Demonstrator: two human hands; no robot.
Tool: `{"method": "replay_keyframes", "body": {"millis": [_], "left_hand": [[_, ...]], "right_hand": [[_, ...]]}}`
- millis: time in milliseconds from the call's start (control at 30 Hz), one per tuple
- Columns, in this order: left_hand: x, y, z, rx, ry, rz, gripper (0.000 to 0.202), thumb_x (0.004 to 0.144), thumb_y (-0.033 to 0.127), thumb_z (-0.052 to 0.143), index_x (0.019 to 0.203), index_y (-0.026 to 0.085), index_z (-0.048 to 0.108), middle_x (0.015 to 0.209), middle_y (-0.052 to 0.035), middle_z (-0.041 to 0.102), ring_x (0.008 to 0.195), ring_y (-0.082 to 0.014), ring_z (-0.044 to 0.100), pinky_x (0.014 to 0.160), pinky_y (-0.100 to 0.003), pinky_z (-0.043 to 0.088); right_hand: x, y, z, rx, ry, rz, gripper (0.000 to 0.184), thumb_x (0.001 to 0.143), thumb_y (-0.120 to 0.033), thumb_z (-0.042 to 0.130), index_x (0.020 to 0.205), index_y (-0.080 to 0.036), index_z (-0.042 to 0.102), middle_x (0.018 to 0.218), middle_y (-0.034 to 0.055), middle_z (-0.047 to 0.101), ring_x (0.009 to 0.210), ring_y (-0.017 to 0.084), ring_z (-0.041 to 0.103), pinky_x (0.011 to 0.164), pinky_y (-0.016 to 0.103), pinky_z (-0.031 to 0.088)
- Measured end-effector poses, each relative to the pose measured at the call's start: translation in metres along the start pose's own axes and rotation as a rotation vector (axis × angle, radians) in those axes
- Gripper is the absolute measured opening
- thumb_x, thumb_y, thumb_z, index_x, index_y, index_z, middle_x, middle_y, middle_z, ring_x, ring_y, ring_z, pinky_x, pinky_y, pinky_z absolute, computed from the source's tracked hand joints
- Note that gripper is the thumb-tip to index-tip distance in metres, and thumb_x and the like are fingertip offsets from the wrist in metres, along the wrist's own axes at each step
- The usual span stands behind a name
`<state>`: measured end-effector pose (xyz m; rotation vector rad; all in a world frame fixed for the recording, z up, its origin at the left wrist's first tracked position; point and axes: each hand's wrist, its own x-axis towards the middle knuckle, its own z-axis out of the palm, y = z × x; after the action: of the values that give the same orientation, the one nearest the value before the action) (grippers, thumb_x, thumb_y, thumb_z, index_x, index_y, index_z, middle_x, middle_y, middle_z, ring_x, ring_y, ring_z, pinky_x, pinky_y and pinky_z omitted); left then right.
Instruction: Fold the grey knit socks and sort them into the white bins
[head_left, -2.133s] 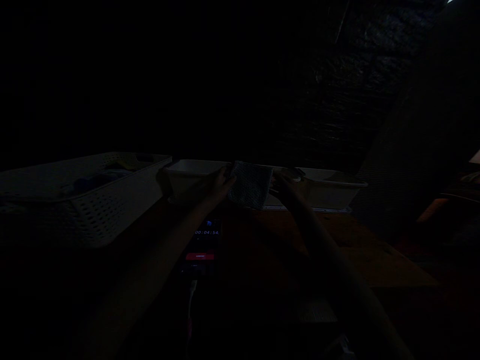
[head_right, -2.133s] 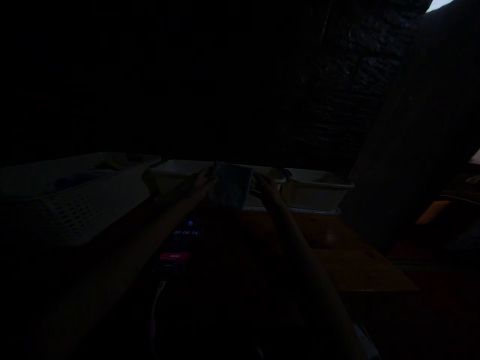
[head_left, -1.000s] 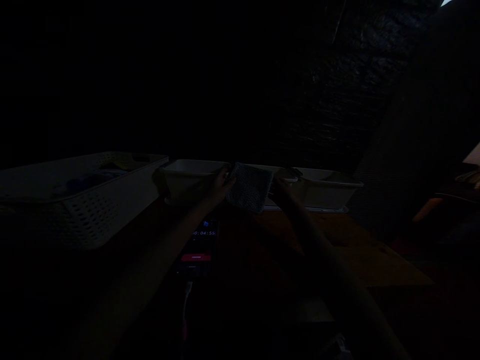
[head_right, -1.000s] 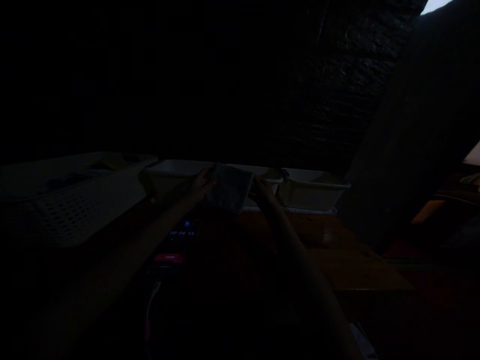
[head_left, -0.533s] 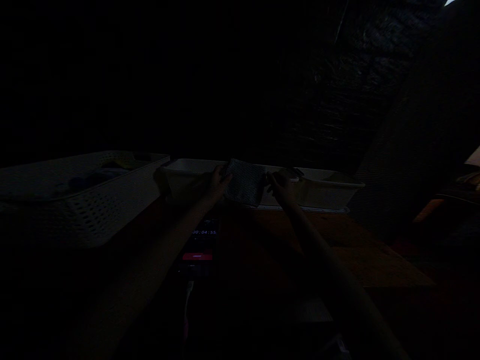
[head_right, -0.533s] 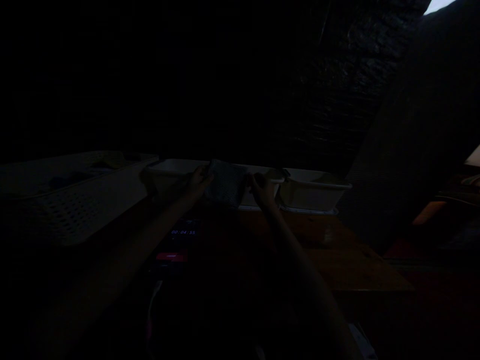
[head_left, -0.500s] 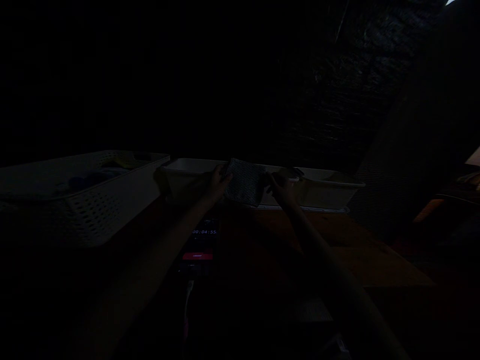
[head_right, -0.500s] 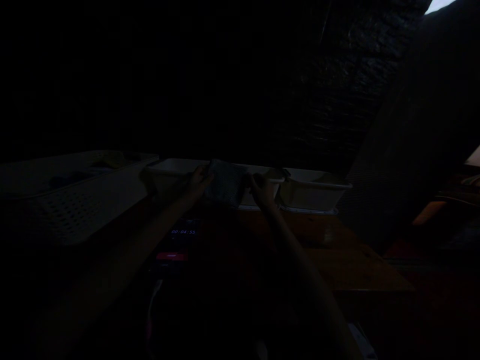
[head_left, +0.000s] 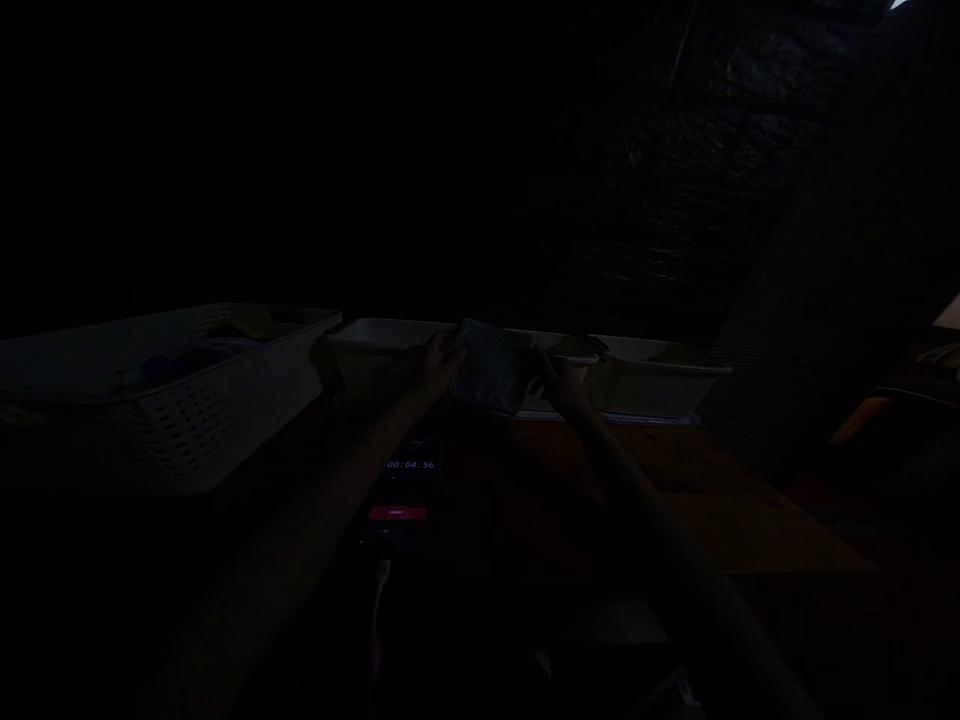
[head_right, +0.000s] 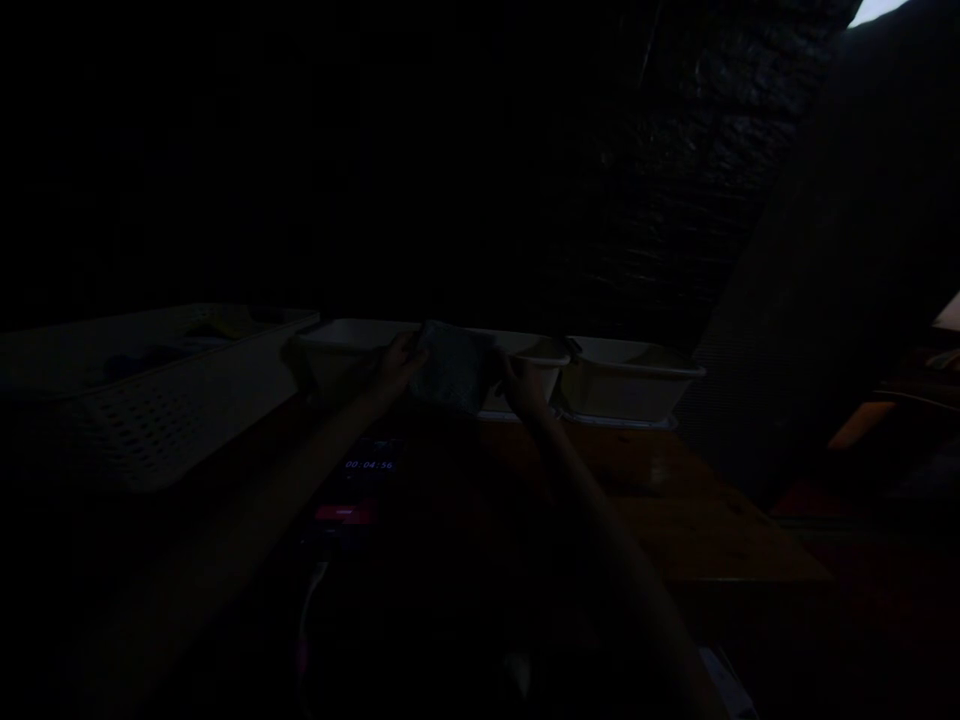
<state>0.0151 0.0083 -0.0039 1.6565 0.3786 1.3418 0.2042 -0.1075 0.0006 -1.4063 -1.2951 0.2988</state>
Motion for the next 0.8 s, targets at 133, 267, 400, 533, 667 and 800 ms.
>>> {"method": "replay_keyframes", "body": {"millis": [133,267,400,533,667,800], "left_hand": [[0.0026,-0.0010,-0.0030,0.035,0.047,0.030,0.042,0.075,0.035,0.066,0.111,0.021,0.050,0.094,-0.0045,0.062,0.093,-0.0230,0.059,0.079,-0.035,0.049],[0.0048,-0.0024,-0.0032,0.043,0.043,0.023,0.042,0.074,0.032,0.065,0.110,0.018,0.050,0.100,-0.0076,0.061,0.096,-0.0241,0.058,0.082,-0.037,0.048],[0.0058,-0.0053,-0.0013,0.019,0.029,0.019,0.042,0.072,0.032,0.065,0.109,0.017,0.049,0.105,-0.0086,0.059,0.098,-0.0239,0.058,0.085,-0.037,0.046],[0.0054,-0.0059,-0.0005,-0.009,0.003,0.018,0.046,0.071,0.036,0.066,0.108,0.017,0.048,0.104,-0.0081,0.059,0.096,-0.0239,0.058,0.082,-0.037,0.047],[0.0028,-0.0021,-0.0009,-0.019,-0.014,0.020,0.048,0.070,0.040,0.068,0.108,0.018,0.048,0.103,-0.0081,0.060,0.093,-0.0239,0.059,0.080,-0.037,0.048],[0.0012,0.0002,-0.0016,-0.019,-0.013,0.024,0.047,0.071,0.040,0.068,0.107,0.019,0.049,0.101,-0.0078,0.061,0.090,-0.0233,0.060,0.077,-0.035,0.049]], "right_hand": [[0.0004,0.0007,-0.0022,0.006,0.029,-0.053,0.070,0.073,-0.078,0.035,0.060,-0.013,0.055,0.056,0.0063,0.058,0.041,0.007,0.049,0.039,0.018,0.030],[-0.0019,-0.0029,-0.0005,0.055,0.007,-0.096,0.067,0.076,-0.075,0.035,0.057,-0.014,0.052,0.052,0.0044,0.054,0.041,0.006,0.046,0.040,0.018,0.029],[-0.0032,-0.0030,0.0011,0.040,-0.039,-0.073,0.067,0.075,-0.075,0.036,0.056,-0.014,0.052,0.050,0.0039,0.053,0.041,0.006,0.046,0.041,0.019,0.029],[-0.0022,-0.0013,0.0003,0.009,-0.033,-0.045,0.067,0.075,-0.076,0.035,0.055,-0.013,0.051,0.048,0.0035,0.052,0.039,0.006,0.043,0.041,0.018,0.029],[-0.0008,0.0000,-0.0001,-0.019,-0.042,-0.054,0.068,0.073,-0.077,0.036,0.056,-0.013,0.052,0.048,0.0037,0.052,0.040,0.007,0.045,0.041,0.019,0.029],[0.0001,0.0038,0.0003,-0.031,-0.060,-0.043,0.066,0.074,-0.075,0.037,0.057,-0.013,0.053,0.049,0.0038,0.052,0.042,0.007,0.046,0.042,0.019,0.031]]}}
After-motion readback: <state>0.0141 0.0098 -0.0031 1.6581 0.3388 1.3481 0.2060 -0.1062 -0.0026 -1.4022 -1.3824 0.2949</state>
